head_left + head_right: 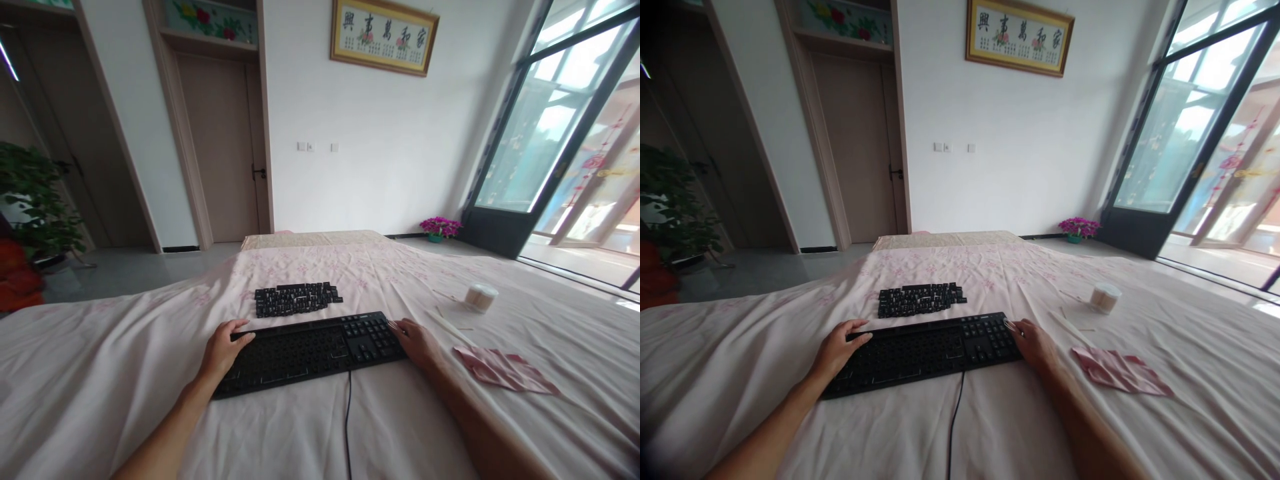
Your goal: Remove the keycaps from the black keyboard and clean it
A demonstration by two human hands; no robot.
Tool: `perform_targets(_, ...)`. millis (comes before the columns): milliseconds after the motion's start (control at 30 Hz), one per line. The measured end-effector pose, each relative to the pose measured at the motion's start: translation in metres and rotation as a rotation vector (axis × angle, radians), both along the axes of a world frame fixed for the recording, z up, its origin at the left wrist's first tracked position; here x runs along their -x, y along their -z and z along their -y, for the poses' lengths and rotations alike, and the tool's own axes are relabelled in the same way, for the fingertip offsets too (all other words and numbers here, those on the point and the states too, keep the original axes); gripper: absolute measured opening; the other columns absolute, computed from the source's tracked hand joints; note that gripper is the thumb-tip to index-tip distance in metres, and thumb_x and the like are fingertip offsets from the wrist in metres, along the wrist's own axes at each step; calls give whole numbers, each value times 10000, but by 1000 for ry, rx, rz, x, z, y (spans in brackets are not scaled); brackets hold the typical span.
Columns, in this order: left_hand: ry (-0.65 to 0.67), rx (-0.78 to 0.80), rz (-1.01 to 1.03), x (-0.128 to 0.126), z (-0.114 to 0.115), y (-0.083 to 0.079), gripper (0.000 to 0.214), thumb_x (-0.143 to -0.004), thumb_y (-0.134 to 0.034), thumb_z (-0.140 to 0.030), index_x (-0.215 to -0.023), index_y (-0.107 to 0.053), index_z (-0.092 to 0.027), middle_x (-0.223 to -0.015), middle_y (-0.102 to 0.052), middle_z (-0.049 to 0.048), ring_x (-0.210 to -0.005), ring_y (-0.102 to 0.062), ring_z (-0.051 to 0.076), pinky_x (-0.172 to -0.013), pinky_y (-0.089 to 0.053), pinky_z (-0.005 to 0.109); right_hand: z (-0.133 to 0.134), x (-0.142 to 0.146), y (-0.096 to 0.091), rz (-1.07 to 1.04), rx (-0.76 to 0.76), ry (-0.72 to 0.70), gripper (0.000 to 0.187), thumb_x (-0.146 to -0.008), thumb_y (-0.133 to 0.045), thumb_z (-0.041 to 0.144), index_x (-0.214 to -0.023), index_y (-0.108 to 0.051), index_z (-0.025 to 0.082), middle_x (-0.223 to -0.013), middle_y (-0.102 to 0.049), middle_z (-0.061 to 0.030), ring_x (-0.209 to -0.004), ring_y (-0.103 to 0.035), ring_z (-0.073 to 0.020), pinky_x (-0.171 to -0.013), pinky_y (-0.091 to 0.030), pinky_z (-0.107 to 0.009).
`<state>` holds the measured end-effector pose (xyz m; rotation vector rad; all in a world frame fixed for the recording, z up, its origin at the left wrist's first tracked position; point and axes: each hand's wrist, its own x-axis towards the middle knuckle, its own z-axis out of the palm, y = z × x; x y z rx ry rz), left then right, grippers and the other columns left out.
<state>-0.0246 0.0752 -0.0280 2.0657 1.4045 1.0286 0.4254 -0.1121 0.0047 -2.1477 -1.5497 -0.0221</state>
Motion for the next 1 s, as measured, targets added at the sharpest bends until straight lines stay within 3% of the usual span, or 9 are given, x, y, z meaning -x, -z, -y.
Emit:
perform_targets(233,-109,-29,-122,3,-12,-7,502,-702,-611,-560,-1059,-644,-208,-1100,-631,73,-977,-620,233,-868,-471,310,-4,8,-4,9,42,-2,449,-877,-377,573,-1117,-658,319,-967,-656,-20,-822,-624,-190,-645,-403,-258)
perform_targets(500,-59,15,-133,4,-14,-8,418,-729,-566,-573,-941,-679,-231,-1045,-679,35,-984,-613,226,-885,-446,302,-2,11,-3,1,29,-23,450,-911,-339,539,-1166,-637,319,-974,-647,-32,-843,-619,-196,-693,-402,-262)
perform_targets(1000,-69,55,-100,7,-6,-10,350,-784,-508,-483,-985,-678,-252,-1081,-678,20,-1025,-601,228,-908,-436,318,-2,1,4,-25,47,-59,449,-923,-337,527,-1232,-590,321,-1042,-633,-39,-912,-621,-215,-737,-420,-276)
